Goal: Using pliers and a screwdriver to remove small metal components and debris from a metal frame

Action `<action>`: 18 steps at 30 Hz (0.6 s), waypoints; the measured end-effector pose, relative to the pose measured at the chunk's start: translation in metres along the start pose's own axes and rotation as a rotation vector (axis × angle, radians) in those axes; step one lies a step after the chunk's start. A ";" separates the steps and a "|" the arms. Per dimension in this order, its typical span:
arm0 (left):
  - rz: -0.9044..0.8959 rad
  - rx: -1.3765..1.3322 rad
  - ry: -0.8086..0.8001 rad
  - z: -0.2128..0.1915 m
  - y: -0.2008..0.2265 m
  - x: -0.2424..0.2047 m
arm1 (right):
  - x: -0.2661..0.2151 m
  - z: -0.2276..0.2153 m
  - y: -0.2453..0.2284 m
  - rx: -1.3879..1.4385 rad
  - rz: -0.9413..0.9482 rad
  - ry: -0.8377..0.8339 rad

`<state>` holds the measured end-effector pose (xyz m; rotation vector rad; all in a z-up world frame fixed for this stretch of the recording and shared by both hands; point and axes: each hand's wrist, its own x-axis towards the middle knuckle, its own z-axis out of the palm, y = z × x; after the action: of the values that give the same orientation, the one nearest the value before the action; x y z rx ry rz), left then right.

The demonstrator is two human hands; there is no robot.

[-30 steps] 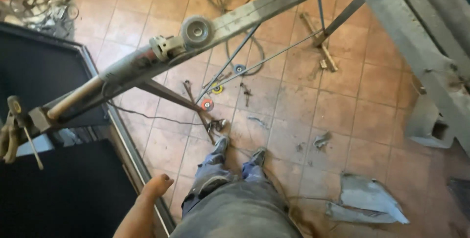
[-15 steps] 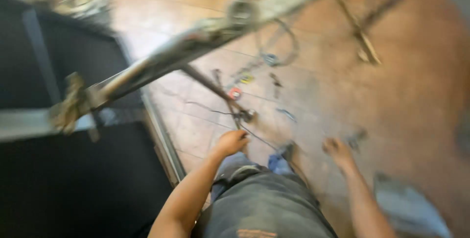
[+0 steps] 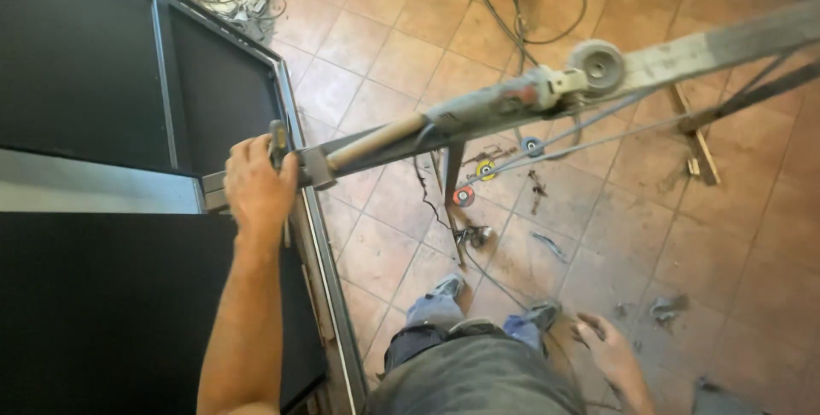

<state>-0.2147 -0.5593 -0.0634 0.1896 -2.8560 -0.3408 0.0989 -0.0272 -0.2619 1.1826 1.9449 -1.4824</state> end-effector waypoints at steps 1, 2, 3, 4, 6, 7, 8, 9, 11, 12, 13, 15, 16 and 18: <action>-0.007 -0.006 -0.006 0.011 -0.019 0.001 | -0.011 0.007 -0.022 -0.010 0.003 0.005; -0.020 0.075 -0.024 0.022 -0.036 0.001 | -0.022 0.013 -0.043 -0.125 -0.034 -0.035; -0.025 0.153 -0.039 0.034 -0.050 0.005 | -0.031 0.019 -0.064 -0.235 -0.072 -0.069; -0.024 0.143 -0.043 0.039 -0.057 0.000 | -0.032 0.024 -0.065 -0.238 -0.069 -0.060; 0.026 0.222 0.020 0.049 -0.062 0.000 | -0.026 0.031 -0.074 -0.416 -0.192 -0.050; 0.036 0.205 0.022 0.036 -0.061 0.001 | -0.031 0.038 -0.082 -0.414 -0.192 -0.030; -0.045 0.202 -0.104 0.023 -0.056 0.002 | -0.034 0.042 -0.090 -0.402 -0.252 -0.066; -0.090 0.189 -0.232 0.016 -0.042 0.013 | -0.042 0.045 -0.094 -0.369 -0.303 -0.075; -0.084 0.174 -0.255 0.014 -0.051 0.012 | -0.055 0.049 -0.110 -0.361 -0.282 -0.075; -0.125 0.186 -0.274 0.016 -0.052 0.021 | -0.059 0.050 -0.118 -0.376 -0.275 -0.122; -0.067 0.174 -0.272 0.012 -0.048 0.029 | -0.064 0.054 -0.123 -0.335 -0.264 -0.081; -0.268 0.105 -0.427 0.004 -0.049 0.032 | -0.070 0.058 -0.131 -0.376 -0.315 -0.175; -0.240 0.101 -0.433 0.009 -0.050 0.032 | -0.075 0.057 -0.129 -0.358 -0.305 -0.154; -0.422 0.103 -0.430 0.017 -0.052 0.039 | -0.077 0.055 -0.133 -0.242 -0.365 -0.195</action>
<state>-0.2512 -0.6115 -0.0827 0.8413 -3.2413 -0.3472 0.0232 -0.1154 -0.1475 0.5783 2.2057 -1.4147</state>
